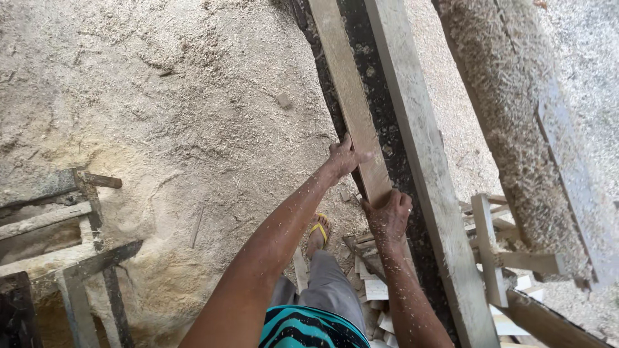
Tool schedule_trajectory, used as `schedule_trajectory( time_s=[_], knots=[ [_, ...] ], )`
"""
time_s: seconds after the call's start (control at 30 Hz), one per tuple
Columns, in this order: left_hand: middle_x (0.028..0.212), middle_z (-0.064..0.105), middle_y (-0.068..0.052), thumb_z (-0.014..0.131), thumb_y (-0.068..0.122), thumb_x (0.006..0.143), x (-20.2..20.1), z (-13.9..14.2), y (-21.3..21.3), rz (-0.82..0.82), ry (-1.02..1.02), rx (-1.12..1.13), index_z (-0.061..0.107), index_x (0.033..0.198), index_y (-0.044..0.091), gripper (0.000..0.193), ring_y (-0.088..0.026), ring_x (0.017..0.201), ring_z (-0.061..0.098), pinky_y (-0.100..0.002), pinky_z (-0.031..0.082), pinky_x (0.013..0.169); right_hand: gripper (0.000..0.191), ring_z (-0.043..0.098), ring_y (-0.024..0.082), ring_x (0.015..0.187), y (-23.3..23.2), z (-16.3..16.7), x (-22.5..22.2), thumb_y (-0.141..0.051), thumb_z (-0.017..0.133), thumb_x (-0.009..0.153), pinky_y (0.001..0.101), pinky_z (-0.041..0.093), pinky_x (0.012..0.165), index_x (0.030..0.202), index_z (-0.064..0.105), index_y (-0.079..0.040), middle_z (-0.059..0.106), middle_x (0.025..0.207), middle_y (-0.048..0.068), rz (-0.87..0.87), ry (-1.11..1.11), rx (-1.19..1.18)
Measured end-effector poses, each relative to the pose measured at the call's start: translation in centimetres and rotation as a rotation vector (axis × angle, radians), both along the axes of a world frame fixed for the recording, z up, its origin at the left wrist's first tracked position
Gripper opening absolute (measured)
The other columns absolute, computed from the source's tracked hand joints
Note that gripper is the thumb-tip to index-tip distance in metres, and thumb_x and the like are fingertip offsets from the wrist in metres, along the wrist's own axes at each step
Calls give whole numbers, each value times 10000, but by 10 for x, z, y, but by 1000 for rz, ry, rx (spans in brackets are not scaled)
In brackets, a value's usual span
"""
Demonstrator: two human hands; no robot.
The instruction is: The person handles long thin wooden strips in a woodworking workshop, picking up strips one at a time and laying them out on the sawdust-covered ground, then gathering and repositioning them among a large pile of similar strips. They walk between the pile and the work area carrying strips by hand.
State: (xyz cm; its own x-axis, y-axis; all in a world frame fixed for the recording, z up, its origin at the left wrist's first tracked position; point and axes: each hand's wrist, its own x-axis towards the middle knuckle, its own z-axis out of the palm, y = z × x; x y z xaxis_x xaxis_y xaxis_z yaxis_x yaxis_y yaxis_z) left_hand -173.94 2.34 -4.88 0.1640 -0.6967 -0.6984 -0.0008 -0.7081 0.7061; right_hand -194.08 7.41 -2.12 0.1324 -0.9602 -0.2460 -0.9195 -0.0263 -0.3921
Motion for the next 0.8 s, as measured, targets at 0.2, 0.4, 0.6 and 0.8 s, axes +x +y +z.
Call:
schedule_trajectory(
  time_s=[0.2, 0.4, 0.6, 0.8],
  knots=[
    [1629, 86, -266, 737, 488, 775, 20, 4, 21, -38, 79, 28, 196, 1617, 226, 1035, -418, 1413, 427, -504, 577, 1077, 867, 537, 431, 1213, -1, -20, 2, -486, 892, 759, 491, 510, 1007, 1281, 434, 32, 493, 1309, 276, 66, 115, 49],
    [1505, 475, -231, 700, 460, 901, 80, -11, 64, 63, 121, -94, 363, 1592, 160, 825, -350, 1366, 517, -494, 466, 1108, 927, 526, 426, 1194, -28, -32, -1, -548, 838, 752, 487, 461, 1041, 1378, 418, -9, 523, 1287, 287, 147, 216, 134],
    [1459, 545, -222, 766, 468, 880, 163, -32, 82, 153, 145, -97, 462, 1515, 88, 799, -314, 1335, 562, -430, 497, 1070, 1255, 455, 497, 1234, -83, -25, 44, -664, 859, 721, 511, 445, 976, 1543, 241, 55, 364, 1416, 391, 38, 490, 292],
    [1237, 696, -144, 712, 462, 994, 257, 27, 48, 198, -593, -523, 663, 1274, 74, 481, -333, 1173, 642, -451, 515, 1022, 775, 510, 434, 1295, -136, -20, 294, -396, 842, 768, 490, 451, 1032, 1297, 560, 96, 594, 1316, 282, 725, 161, -212]
  ],
)
